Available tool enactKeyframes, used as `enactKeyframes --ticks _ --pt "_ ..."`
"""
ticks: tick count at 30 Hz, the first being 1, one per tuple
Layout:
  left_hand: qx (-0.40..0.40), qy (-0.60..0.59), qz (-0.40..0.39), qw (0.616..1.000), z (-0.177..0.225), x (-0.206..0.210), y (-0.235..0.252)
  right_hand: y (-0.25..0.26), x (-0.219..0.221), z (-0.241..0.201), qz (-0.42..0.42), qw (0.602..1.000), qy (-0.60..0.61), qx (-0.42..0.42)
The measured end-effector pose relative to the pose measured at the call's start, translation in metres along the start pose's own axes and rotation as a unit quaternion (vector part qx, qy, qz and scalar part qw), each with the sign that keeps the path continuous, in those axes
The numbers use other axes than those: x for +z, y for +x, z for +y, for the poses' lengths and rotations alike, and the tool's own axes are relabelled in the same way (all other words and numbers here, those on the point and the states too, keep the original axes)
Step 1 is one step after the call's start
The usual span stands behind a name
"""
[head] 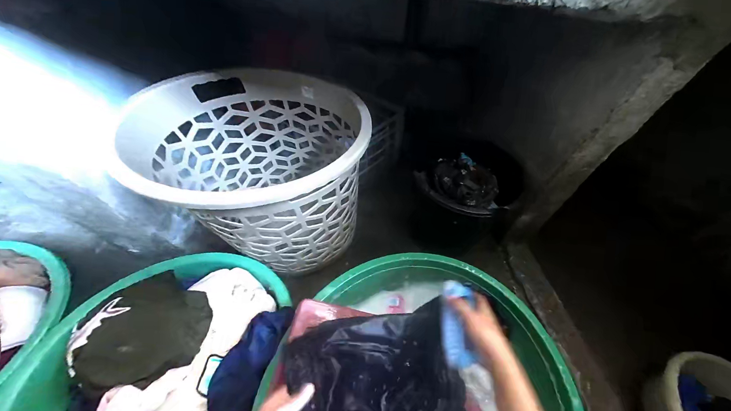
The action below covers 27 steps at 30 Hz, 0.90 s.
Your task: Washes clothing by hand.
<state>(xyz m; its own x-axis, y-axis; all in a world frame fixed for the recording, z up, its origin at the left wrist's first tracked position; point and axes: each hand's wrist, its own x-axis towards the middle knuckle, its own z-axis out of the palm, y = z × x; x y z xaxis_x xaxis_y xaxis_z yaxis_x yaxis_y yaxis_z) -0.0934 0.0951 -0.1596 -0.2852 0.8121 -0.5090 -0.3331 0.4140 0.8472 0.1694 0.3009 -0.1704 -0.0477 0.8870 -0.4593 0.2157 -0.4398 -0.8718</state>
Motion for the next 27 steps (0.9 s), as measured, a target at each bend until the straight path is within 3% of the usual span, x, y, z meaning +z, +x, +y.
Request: enactKeyframes --ticks 2,4,6,8,11,14,16,19,21,22,24,27 --pt "-0.055 0.043 0.025 0.997 -0.031 -0.004 0.027 -0.034 0.09 0.003 -0.052 0.992 -0.105 -0.047" --pt "-0.02 0.06 0.117 0.991 -0.042 -0.01 0.033 -0.088 0.172 0.015 -0.109 0.971 -0.178 -0.113" --pt "0.013 0.044 0.216 0.975 -0.039 -0.021 0.028 -0.098 0.197 0.034 -0.154 0.952 -0.249 -0.092" --pt "0.048 0.029 0.228 0.972 -0.026 -0.03 0.027 -0.066 0.172 0.052 -0.133 0.95 -0.281 -0.018" --pt "0.057 -0.002 0.226 0.972 -0.011 -0.023 0.016 -0.025 0.082 0.102 -0.001 0.941 -0.335 0.046" --pt "0.031 0.068 0.212 0.975 -0.012 -0.014 0.02 0.009 0.012 0.13 0.053 0.919 -0.383 0.079" --pt "0.011 0.152 0.184 0.971 -0.026 -0.011 0.023 0.004 0.015 0.117 0.057 0.926 -0.362 0.097" --pt "0.013 0.208 0.161 0.965 -0.044 -0.02 0.033 -0.068 0.107 0.062 -0.049 0.967 -0.251 0.024" --pt "0.018 0.174 0.199 0.964 -0.045 -0.019 0.022 -0.118 0.168 0.05 -0.144 0.964 -0.222 -0.017" --pt "0.025 0.138 0.22 0.966 -0.039 -0.023 0.02 -0.119 0.177 0.053 -0.149 0.961 -0.231 -0.016" --pt "0.048 0.077 0.204 0.975 -0.023 -0.034 0.015 -0.085 0.147 0.074 -0.101 0.962 -0.252 0.039" --pt "0.074 0.023 0.139 0.987 0.003 -0.021 0.009 -0.03 0.044 0.126 0.01 0.939 -0.331 0.096"
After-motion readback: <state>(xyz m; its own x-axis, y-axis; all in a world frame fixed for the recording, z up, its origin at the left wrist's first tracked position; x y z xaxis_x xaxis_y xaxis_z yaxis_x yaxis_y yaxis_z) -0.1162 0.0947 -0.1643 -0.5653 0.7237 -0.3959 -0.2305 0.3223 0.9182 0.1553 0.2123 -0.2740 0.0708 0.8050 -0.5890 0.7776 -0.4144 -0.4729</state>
